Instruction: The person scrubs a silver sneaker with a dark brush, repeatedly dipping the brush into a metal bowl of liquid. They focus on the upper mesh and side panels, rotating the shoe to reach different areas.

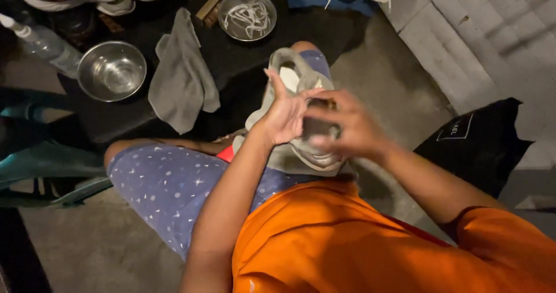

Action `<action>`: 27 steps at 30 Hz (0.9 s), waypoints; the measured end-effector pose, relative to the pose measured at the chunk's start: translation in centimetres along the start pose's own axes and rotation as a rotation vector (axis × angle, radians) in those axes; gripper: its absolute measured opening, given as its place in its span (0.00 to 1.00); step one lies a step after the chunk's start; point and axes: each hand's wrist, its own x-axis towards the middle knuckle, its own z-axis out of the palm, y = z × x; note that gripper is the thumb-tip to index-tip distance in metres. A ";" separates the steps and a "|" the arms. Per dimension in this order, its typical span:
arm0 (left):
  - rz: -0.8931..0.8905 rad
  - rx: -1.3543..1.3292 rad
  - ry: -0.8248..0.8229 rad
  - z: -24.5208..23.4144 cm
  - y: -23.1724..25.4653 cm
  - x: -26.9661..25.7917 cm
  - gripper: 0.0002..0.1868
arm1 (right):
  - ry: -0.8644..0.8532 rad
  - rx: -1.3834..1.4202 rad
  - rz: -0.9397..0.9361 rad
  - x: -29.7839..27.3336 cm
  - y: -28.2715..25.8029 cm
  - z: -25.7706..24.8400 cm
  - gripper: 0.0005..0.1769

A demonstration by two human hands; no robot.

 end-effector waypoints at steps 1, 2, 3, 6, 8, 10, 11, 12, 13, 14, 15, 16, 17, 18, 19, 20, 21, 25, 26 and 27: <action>0.009 0.003 0.002 -0.8 -0.5 0.7 0.78 | -0.001 -0.001 -0.009 -0.1 0.9 -0.2 0.34; 0.016 -0.041 0.023 -1.5 -1.0 1.5 0.78 | 0.110 -0.055 -0.044 -0.2 1.9 -0.5 0.25; 0.010 -0.091 0.041 -2.0 -2.0 2.3 0.77 | 0.220 -0.109 -0.065 -0.9 2.7 -0.8 0.17; 0.052 0.012 0.066 -5.3 -3.0 5.1 0.75 | 0.141 -0.156 -0.176 -0.7 1.6 0.6 0.19; 0.057 0.006 0.079 -3.5 -2.1 3.9 0.74 | 0.081 -0.143 -0.129 -0.4 0.9 0.4 0.25; 0.062 -0.022 0.107 -2.8 -1.7 3.5 0.73 | 0.000 -0.114 -0.078 -0.3 0.9 0.3 0.31; 0.069 -0.023 0.119 -3.0 -2.1 3.5 0.73 | -0.090 -0.100 -0.043 -0.8 0.9 0.5 0.40; 0.076 -0.024 0.132 -3.3 -2.5 3.5 0.73 | -0.179 -0.084 -0.009 -1.4 1.0 0.7 0.50; 0.071 -0.028 0.130 -3.1 -2.5 3.4 0.73 | -0.181 -0.084 -0.002 -1.4 0.9 0.4 0.50; 0.061 -0.042 0.129 -2.9 -2.5 3.2 0.73 | -0.180 -0.078 -0.002 -1.4 0.7 0.2 0.51; 0.062 -0.049 0.131 -2.9 -2.0 3.1 0.74 | -0.175 -0.073 -0.015 -1.0 0.7 0.0 0.51; 0.067 -0.046 0.131 -4.0 -2.2 3.8 0.74 | -0.174 -0.074 -0.020 -0.8 0.8 -0.2 0.51; 0.063 -0.026 0.134 -5.0 -2.7 4.4 0.75 | -0.077 -0.095 0.006 -0.9 0.8 -0.4 0.51; 0.060 -0.007 0.136 -6.0 -3.2 5.0 0.76 | 0.020 -0.115 0.032 -1.1 0.7 -0.6 0.51; 0.064 -0.010 0.139 -5.1 -2.7 4.0 0.76 | 0.016 -0.113 0.028 -1.2 0.6 0.0 0.51; 0.065 -0.013 0.142 -4.2 -2.1 3.1 0.77 | 0.000 -0.130 -0.086 -1.4 0.4 0.6 0.47; 0.062 -0.010 0.141 -3.2 -1.5 2.3 0.77 | -0.009 -0.150 -0.197 -1.6 0.2 1.2 0.44; 0.033 -0.051 0.081 -2.2 -0.7 1.6 0.78 | 0.151 -0.374 -0.004 -1.0 4.7 -0.2 0.44; 0.044 -0.063 0.088 -2.6 -0.8 1.9 0.77 | 0.121 -0.271 0.023 -1.2 3.8 0.1 0.43; 0.065 -0.071 0.094 -3.2 -0.6 2.4 0.76 | 0.092 -0.171 0.040 -1.1 3.2 0.3 0.43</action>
